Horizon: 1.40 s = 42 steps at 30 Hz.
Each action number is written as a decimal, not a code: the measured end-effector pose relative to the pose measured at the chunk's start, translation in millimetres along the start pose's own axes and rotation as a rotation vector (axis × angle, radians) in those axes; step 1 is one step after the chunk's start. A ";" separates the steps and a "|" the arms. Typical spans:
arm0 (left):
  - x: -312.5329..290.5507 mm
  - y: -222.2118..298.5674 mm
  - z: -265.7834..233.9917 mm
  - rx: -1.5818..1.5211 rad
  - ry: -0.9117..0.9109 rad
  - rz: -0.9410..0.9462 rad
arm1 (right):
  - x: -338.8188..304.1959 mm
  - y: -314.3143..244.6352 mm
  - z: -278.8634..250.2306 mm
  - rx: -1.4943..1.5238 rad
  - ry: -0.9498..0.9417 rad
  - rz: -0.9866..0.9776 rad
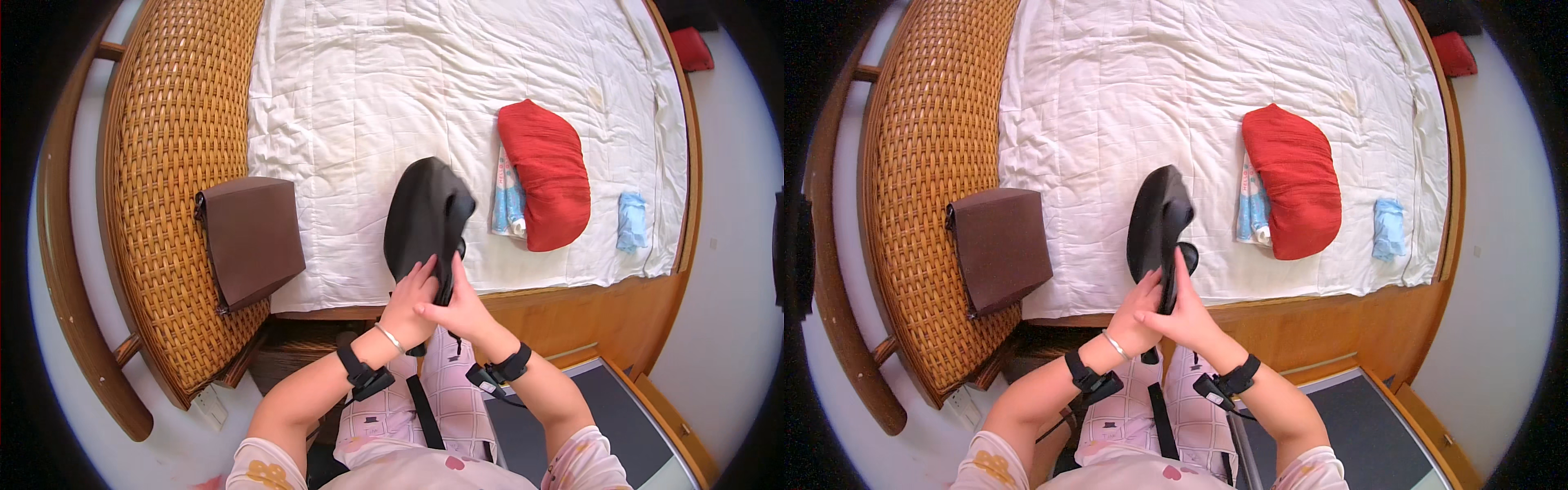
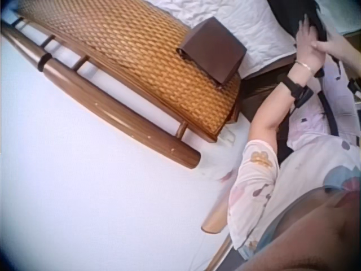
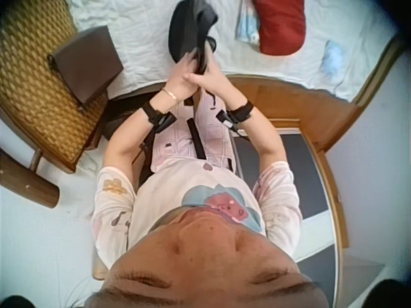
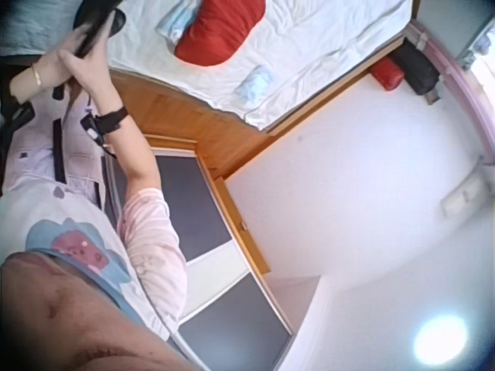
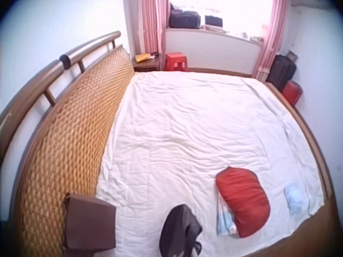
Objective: The person wipes a black bag and a brown handbag with a green cloth, then wipes the woven headboard of a bed. The person handles the bags one at a time and moves along the headboard while wiping.
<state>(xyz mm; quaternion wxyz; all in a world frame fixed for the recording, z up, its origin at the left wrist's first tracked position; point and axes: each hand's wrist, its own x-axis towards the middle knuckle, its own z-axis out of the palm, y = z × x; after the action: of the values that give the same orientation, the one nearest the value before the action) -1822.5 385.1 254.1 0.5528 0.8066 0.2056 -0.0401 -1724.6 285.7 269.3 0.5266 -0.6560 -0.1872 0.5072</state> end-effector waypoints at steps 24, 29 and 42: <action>96.3 -54.4 137.0 -0.205 0.293 -0.596 | 70.8 49.9 -261.6 0.133 0.326 0.440; 87.9 -74.5 156.0 -0.305 0.196 -0.763 | 77.0 77.1 -255.0 -0.299 0.304 0.372; 111.7 -54.0 184.7 -0.408 0.147 -0.812 | 85.1 -16.1 -249.2 -0.710 0.459 -0.053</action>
<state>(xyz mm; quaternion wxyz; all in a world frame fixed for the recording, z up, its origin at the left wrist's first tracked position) -1710.8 265.9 102.9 0.6237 0.5361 0.5474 -0.1548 -1469.6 233.3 226.4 0.3089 -0.8875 -0.2452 0.2382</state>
